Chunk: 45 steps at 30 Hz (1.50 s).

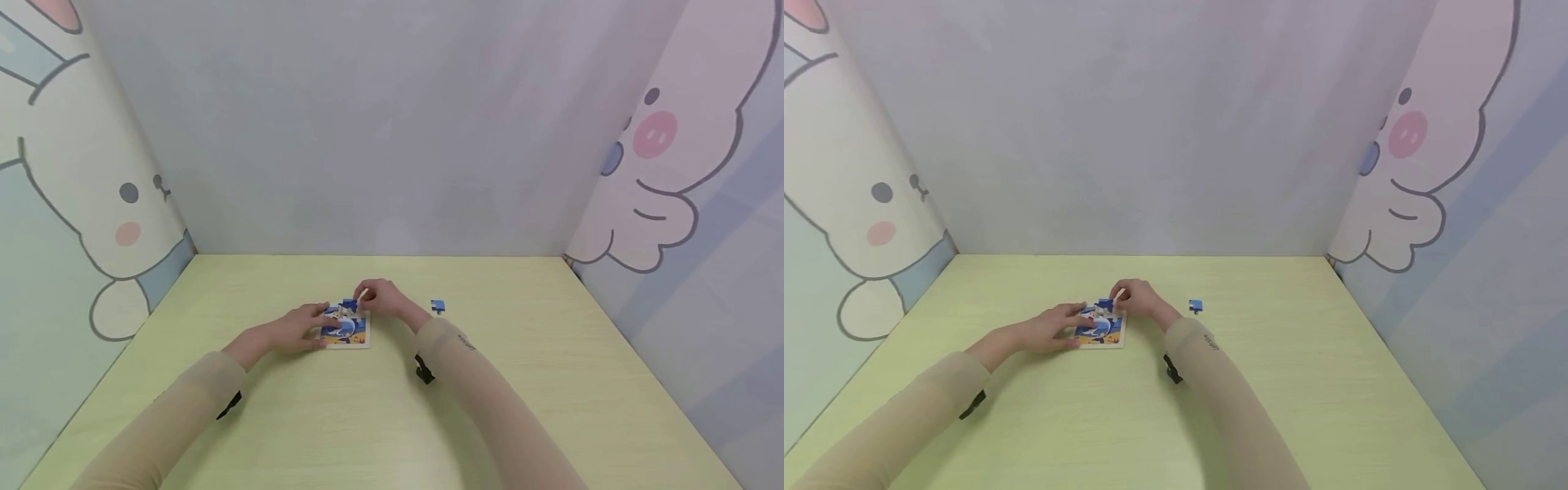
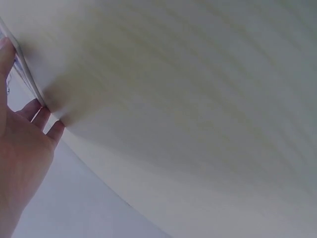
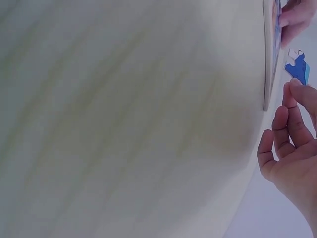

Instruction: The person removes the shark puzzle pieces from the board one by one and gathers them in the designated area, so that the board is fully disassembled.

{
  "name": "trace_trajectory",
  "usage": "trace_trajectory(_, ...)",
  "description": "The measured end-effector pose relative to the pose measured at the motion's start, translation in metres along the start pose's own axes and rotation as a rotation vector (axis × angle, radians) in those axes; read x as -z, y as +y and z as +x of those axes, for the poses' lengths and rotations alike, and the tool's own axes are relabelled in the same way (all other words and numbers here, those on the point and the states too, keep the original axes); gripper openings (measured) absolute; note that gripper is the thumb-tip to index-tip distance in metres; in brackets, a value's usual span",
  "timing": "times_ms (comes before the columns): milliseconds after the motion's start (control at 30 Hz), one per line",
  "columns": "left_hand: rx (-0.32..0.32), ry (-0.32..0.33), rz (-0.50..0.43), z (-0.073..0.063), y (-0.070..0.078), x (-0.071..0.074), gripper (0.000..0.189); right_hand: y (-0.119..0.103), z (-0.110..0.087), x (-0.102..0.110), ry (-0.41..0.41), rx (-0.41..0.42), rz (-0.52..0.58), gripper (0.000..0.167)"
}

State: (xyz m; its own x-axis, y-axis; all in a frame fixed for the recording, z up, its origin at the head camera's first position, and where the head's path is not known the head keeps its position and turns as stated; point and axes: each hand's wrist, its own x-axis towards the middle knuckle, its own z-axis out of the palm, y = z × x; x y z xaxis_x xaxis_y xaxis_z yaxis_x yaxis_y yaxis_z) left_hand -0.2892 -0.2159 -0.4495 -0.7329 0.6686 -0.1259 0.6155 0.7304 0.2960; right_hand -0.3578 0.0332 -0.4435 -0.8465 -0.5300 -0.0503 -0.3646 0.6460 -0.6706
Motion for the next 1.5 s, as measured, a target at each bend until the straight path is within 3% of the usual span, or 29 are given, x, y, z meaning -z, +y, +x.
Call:
trace_trajectory(333, 0.019, 0.0, -0.028, 0.0, 0.001, -0.002, 0.049, 0.017, -0.01, 0.025, 0.012, 0.037, 0.023, 0.012)
trace_trajectory(867, 0.007, 0.014, -0.012, 0.0, 0.0, -0.003, 0.05, 0.042, -0.041, 0.062, 0.015, 0.027, -0.025, 0.012)
trace_trajectory(1167, 0.0, 0.021, -0.012, 0.0, 0.001, -0.004, 0.05, 0.069, -0.049, 0.068, 0.044, -0.028, -0.054, 0.011)
trace_trajectory(1500, 0.007, 0.019, -0.011, -0.003, 0.003, -0.002, 0.05, 0.08, -0.057, 0.074, 0.039, -0.108, -0.093, 0.009)
